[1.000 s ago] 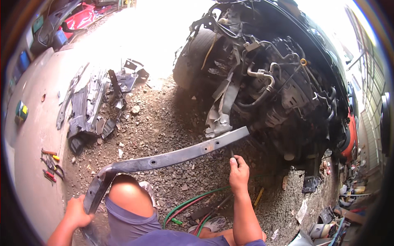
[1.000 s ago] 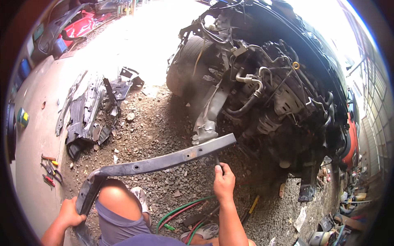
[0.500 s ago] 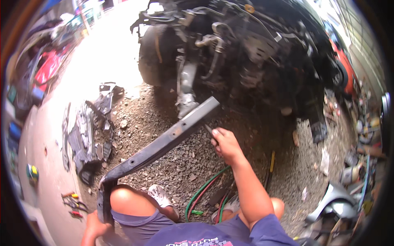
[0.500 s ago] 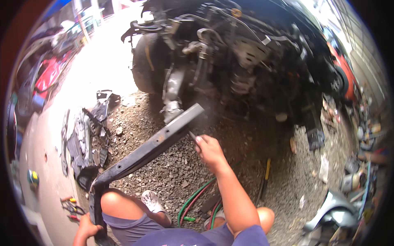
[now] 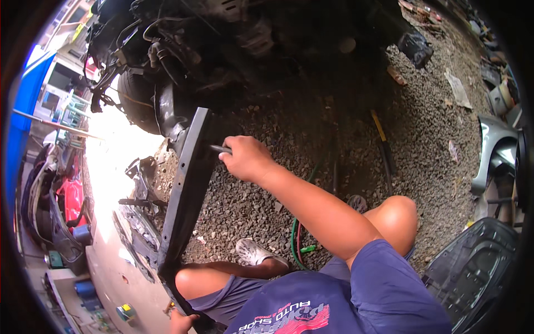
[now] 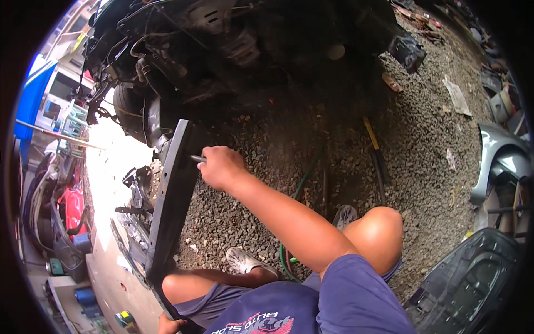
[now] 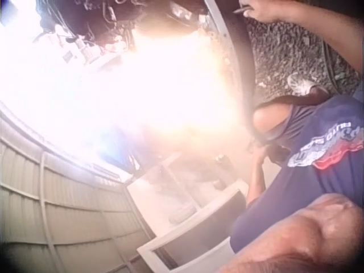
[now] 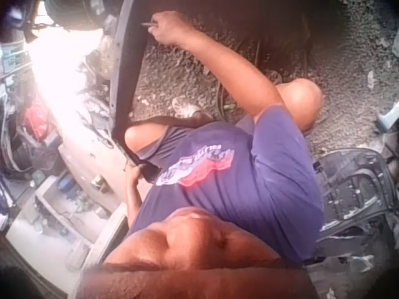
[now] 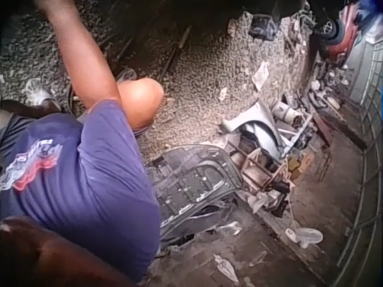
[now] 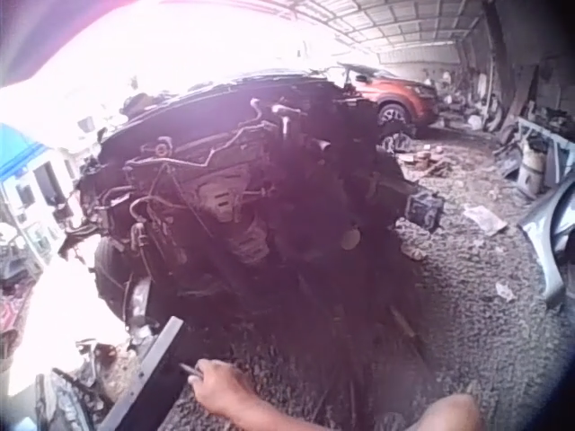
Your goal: The person is using a cutting torch to heat or cut a metal car frame component and then bolting it.
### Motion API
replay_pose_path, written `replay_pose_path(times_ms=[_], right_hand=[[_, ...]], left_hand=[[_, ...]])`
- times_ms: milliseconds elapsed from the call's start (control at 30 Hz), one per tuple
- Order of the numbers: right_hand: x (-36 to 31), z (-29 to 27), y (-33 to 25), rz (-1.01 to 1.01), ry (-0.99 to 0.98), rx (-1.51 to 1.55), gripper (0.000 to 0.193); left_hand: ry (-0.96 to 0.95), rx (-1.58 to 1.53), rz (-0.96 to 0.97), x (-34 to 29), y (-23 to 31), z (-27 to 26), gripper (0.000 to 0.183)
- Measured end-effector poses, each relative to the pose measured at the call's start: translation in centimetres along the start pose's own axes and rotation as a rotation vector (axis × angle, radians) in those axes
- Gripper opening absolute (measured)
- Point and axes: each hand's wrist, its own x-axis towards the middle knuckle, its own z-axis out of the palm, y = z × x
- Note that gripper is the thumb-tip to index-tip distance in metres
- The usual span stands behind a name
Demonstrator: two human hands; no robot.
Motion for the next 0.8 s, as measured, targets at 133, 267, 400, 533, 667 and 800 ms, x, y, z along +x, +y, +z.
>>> replay_pose_path(times_ms=[133, 267, 400, 533, 667, 800], right_hand=[[-0.6, 2.5, -0.2, -0.189, 0.157, 0.0, 0.023], [1.7, 0.0, 1.2, 0.098, -0.081, 0.178, 0.038], [1.3, 1.9, 1.5, 0.074, 0.012, 0.238, 0.037], [0.7, 2.1, 1.7, -0.141, 0.152, 0.067, 0.026], [1.7, 0.2, 0.7, 0.081, -0.069, 0.173, 0.037], [1.4, 1.8, 1.4, -0.05, 0.095, 0.123, 0.034]], left_hand=[[0.048, -0.133, -0.088, -1.2, -2.0, -0.1, 0.04], [-0.04, -0.113, -0.175, -0.2, 1.2, 0.1, 0.051], [-0.054, -0.118, -0.201, -0.3, 0.3, -0.2, 0.048], [-0.029, -0.071, -0.211, -0.4, 0.2, -0.2, 0.048], [-0.038, -0.041, -0.22, -1.1, 2.6, -0.1, 0.045], [-0.028, -0.002, -0.235, -0.9, 2.6, 0.0, 0.04]])
